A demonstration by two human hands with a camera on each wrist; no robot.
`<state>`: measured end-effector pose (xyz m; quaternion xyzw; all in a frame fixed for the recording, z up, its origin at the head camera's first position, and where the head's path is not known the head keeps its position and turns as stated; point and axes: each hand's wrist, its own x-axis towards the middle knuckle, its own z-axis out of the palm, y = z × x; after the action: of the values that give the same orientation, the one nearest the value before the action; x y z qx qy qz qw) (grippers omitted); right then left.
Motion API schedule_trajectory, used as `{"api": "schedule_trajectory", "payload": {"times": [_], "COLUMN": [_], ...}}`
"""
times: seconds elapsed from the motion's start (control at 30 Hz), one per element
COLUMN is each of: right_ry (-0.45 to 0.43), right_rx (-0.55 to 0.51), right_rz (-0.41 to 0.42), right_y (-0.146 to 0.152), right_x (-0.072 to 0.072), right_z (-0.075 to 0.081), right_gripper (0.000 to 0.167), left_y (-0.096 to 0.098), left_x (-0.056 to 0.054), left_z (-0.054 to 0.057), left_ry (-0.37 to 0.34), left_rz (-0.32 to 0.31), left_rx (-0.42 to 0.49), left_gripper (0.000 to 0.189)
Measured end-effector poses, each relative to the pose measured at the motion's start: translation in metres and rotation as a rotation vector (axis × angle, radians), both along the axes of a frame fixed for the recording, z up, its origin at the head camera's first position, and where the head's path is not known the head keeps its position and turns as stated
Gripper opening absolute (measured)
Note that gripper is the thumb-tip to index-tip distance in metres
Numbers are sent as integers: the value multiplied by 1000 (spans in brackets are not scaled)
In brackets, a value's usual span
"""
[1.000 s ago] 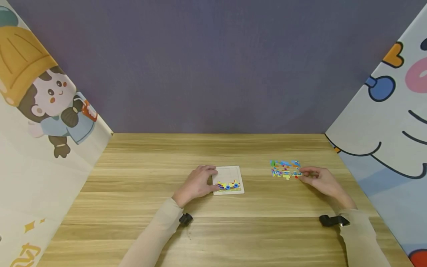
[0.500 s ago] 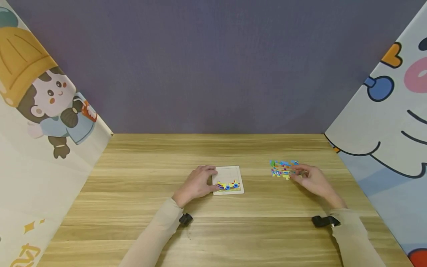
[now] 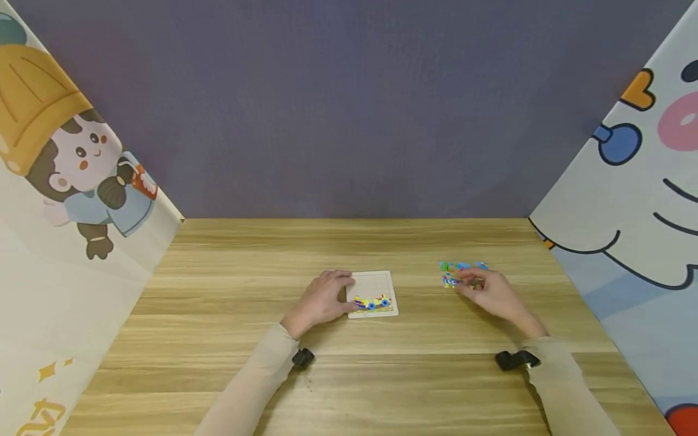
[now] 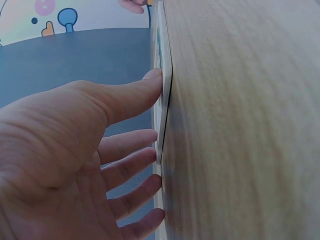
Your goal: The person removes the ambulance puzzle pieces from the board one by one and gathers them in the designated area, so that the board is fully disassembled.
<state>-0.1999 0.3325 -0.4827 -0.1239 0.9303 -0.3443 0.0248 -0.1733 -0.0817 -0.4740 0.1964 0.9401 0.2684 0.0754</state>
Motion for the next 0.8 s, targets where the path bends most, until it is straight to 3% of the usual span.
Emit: {"api": "schedule_trajectory", "payload": {"times": [0.43,0.8], "right_ry": [-29,10], "right_rx": [-48,-31], "right_rz": [49,102], "right_y": [-29,-53], "right_x": [-3,-5], "right_z": [-4,-6], "right_gripper": [28,21], "left_y": [1,0], "left_x": [-1,0], "left_z": [-1,-1], "left_ry": [-2,10], "left_rz": [2,-8], "left_rx": [-5,-20], "left_gripper": [64,63]}}
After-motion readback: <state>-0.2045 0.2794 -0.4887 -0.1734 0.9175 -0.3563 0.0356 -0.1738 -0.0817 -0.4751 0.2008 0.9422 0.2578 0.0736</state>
